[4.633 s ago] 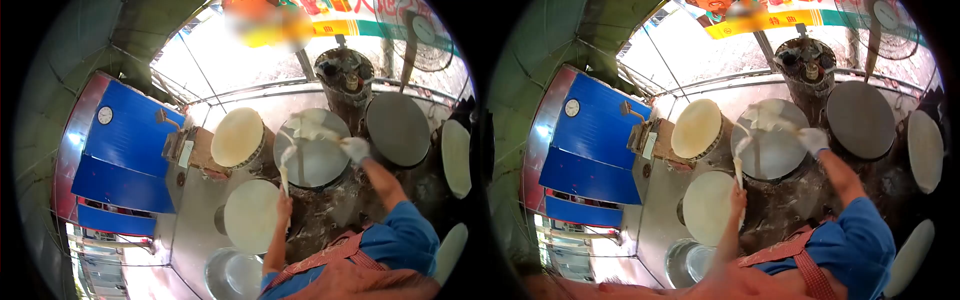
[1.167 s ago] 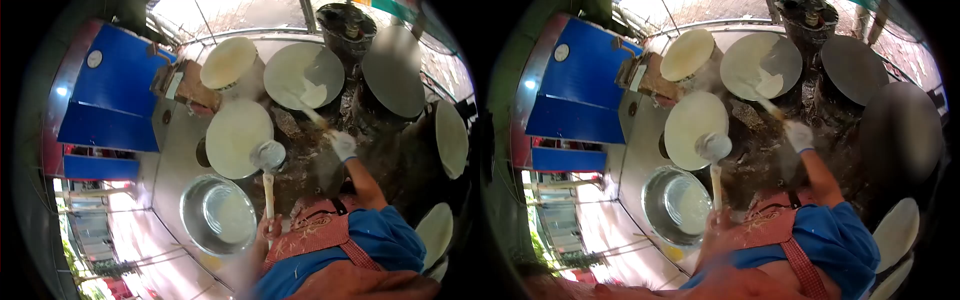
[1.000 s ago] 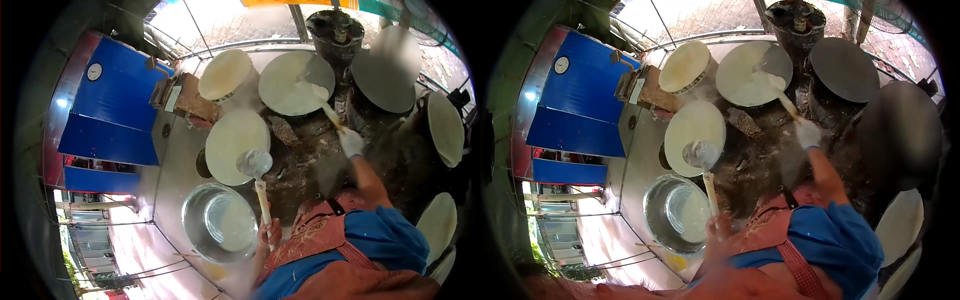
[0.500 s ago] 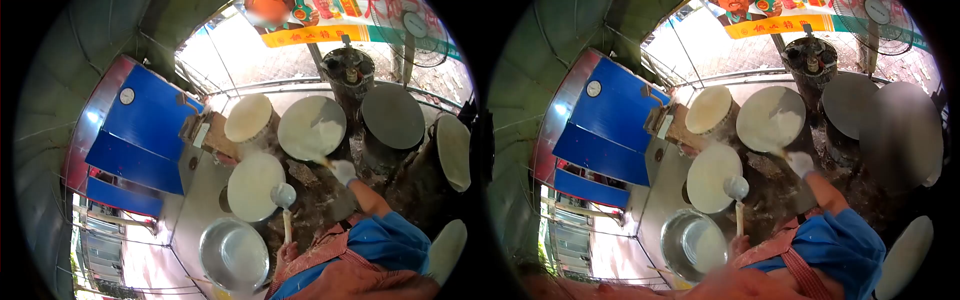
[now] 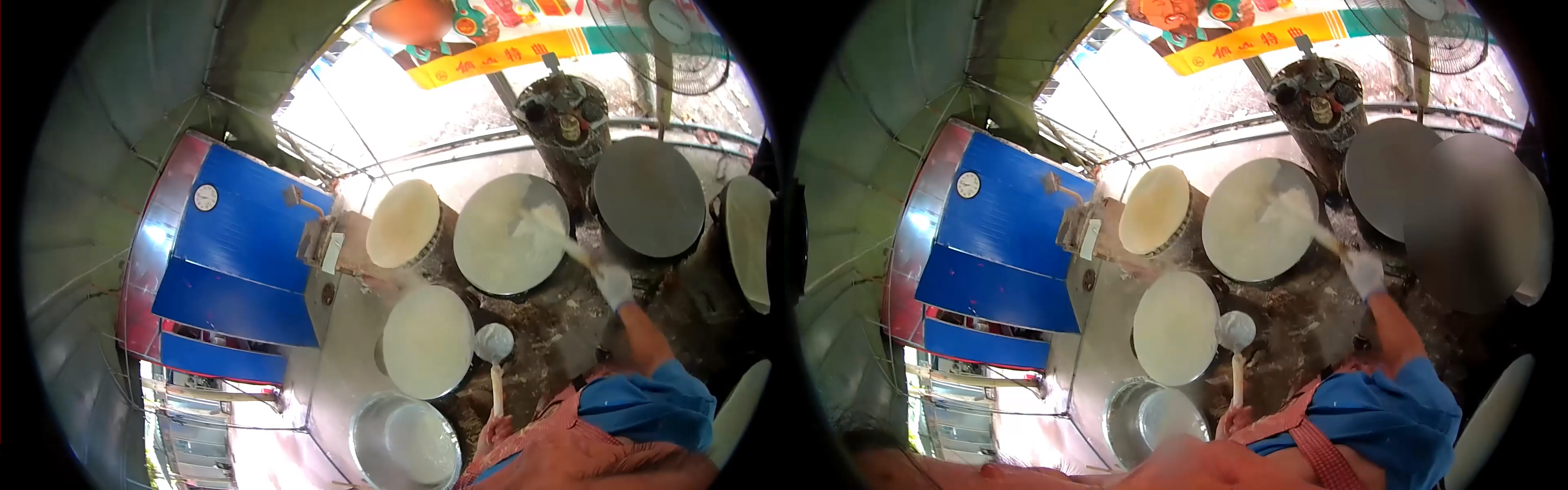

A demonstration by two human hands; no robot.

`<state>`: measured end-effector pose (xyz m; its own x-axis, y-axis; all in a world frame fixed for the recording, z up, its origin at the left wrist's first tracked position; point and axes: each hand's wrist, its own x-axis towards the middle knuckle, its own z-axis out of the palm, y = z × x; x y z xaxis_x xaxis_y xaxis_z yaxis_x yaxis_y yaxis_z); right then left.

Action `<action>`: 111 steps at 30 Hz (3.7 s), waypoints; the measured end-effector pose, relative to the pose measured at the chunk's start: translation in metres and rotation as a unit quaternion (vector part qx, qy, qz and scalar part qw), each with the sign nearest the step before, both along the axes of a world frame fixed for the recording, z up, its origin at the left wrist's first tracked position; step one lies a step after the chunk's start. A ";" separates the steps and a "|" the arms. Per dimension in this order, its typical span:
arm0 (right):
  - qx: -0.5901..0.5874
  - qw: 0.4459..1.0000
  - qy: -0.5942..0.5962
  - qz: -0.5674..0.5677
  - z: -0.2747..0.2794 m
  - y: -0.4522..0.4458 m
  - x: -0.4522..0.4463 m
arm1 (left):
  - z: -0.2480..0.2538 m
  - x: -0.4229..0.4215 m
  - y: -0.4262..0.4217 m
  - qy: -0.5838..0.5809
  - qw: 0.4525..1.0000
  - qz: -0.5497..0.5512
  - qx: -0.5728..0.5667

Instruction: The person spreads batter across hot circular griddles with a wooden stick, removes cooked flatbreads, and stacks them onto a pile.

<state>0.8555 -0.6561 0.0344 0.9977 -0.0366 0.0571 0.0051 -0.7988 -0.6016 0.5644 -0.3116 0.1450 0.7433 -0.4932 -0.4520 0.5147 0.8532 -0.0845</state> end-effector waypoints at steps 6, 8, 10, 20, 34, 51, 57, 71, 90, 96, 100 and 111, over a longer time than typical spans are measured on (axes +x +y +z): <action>-0.083 0.988 0.007 0.128 0.054 0.027 0.017 | 0.000 0.026 -0.018 0.031 0.999 0.009 -0.022; 0.083 0.984 -0.141 0.063 0.031 0.014 0.110 | -0.005 0.040 -0.021 0.003 1.000 0.008 -0.014; 0.196 0.972 -0.130 0.009 0.016 0.019 0.129 | -0.004 0.039 -0.024 0.009 1.000 0.013 -0.008; 0.241 0.965 0.059 0.083 0.021 0.074 0.111 | 0.001 0.034 -0.006 -0.005 1.000 -0.015 -0.009; 0.234 0.968 0.083 -0.031 0.052 0.015 0.079 | -0.010 0.056 0.046 -0.022 0.997 -0.015 -0.071; -0.184 0.977 -0.084 0.063 0.041 -0.016 0.078 | -0.006 0.260 0.033 0.018 0.998 0.050 -0.031; -0.130 0.981 -0.128 0.069 0.000 0.034 0.000 | -0.020 0.300 -0.034 -0.047 0.952 0.051 0.297; 0.001 0.991 -0.128 -0.043 0.081 0.035 -0.138 | 0.022 0.162 -0.020 0.062 0.977 -0.123 -0.160; -0.309 0.881 -0.036 -0.355 0.061 -0.356 -0.291 | -0.022 0.161 -0.255 0.217 0.811 -0.525 -0.140; -0.382 0.896 0.030 -0.224 0.044 -0.446 -0.263 | -0.017 0.207 -0.300 0.284 0.738 -0.600 -0.121; -0.329 0.895 -0.101 -0.283 0.113 -0.507 -0.222 | -0.007 0.234 -0.328 0.318 0.691 -0.642 -0.097; -0.069 0.548 -0.293 -0.781 0.241 -0.696 -0.393 | -0.047 0.216 -0.408 0.152 0.651 -0.743 -0.034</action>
<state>0.4622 -1.3516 0.2750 -0.4349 -0.7734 0.4612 -0.5890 -0.1431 -0.7953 0.7801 -0.7191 0.0978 -0.6956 -0.5930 -0.4056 0.7184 -0.5785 -0.3863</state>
